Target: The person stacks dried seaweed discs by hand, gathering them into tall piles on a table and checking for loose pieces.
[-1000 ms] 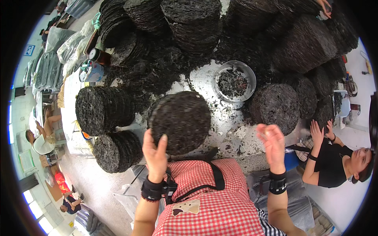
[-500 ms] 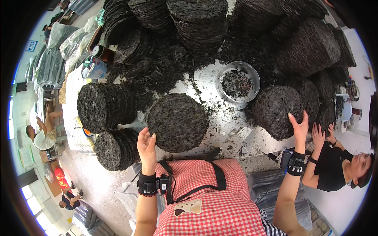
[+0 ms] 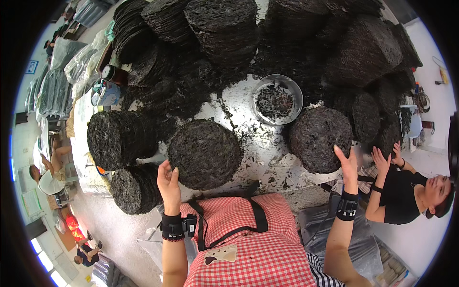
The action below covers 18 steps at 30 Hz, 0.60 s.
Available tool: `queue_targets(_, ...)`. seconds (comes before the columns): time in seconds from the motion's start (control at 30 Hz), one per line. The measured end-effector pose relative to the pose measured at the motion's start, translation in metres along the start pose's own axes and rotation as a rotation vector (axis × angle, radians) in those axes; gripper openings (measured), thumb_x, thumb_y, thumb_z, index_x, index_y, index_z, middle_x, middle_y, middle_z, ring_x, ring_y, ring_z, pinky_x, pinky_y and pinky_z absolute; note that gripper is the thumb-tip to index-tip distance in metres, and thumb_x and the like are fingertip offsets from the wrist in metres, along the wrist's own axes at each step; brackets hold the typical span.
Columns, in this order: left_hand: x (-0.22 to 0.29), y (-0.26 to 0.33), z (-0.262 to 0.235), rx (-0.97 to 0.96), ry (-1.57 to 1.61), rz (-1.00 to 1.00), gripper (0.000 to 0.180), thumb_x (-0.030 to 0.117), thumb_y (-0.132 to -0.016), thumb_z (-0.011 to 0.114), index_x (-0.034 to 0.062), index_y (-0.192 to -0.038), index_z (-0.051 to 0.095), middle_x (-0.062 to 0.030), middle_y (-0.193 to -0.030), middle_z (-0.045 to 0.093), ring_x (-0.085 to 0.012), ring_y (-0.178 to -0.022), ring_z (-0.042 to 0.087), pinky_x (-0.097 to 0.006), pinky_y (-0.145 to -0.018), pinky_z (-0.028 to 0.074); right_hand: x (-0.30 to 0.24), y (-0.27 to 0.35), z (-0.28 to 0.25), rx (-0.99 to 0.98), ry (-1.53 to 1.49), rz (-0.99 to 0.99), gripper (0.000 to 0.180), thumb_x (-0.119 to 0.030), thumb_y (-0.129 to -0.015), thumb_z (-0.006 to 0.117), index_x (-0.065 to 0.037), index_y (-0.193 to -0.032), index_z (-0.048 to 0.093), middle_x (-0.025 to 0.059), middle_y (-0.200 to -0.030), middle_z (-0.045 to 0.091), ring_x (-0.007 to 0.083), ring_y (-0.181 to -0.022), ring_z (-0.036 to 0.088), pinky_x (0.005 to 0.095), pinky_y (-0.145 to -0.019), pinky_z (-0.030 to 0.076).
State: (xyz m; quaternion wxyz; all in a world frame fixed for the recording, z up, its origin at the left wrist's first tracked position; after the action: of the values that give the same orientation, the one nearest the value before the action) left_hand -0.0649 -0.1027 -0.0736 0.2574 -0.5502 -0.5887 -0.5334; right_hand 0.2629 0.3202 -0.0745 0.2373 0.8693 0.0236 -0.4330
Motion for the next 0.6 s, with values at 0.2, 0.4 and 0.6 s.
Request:
queue_targets(0.2,-0.001,-0.003,-0.003,-0.002,-0.159,0.053,0.039,0.007,-0.090,0.060,-0.0020,-0.126,0.050,-0.0089,-0.115,0.056,-0.0152,-0.099,0.054,-0.027,-0.083,0.044,0.001,-0.015,-0.006,0.019,-0.009,-0.064,0.091,-0.045,-0.076,0.076,0.010,-0.137,0.037,0.0221,-0.135,0.046,0.0276,-0.123,0.047,0.0361,-0.103,0.036)
queue_targets(0.4,0.009,0.008,0.001,0.106,-0.312,0.211,0.035,0.010,-0.089,0.062,0.0000,-0.121,0.053,-0.0121,-0.120,0.052,-0.0223,-0.108,0.053,-0.034,-0.088,0.047,0.004,0.006,0.006,-0.104,-0.111,-0.094,0.074,-0.024,-0.070,0.084,0.012,-0.123,0.047,0.0158,-0.115,0.061,0.0199,-0.104,0.057,0.0311,-0.092,0.044)
queue_targets(0.6,0.024,0.014,0.009,0.088,-0.303,0.290,0.031,0.009,-0.087,0.063,0.0027,-0.116,0.055,-0.0108,-0.120,0.050,-0.0231,-0.110,0.053,-0.036,-0.090,0.048,-0.008,0.018,0.001,0.008,-0.103,-0.059,0.075,-0.028,-0.066,0.087,0.009,-0.117,0.048,0.0156,-0.113,0.058,0.0204,-0.099,0.056,0.0311,-0.091,0.043)
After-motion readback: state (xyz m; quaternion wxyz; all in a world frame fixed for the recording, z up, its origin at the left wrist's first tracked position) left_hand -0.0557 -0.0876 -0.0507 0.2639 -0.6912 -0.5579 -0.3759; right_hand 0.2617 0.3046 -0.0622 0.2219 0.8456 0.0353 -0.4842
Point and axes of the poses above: each hand's wrist, its own y-axis away from the middle knuckle, its own z-axis out of the palm, x = y × z, the point moved 1 cm from there along -y, towards the middle knuckle
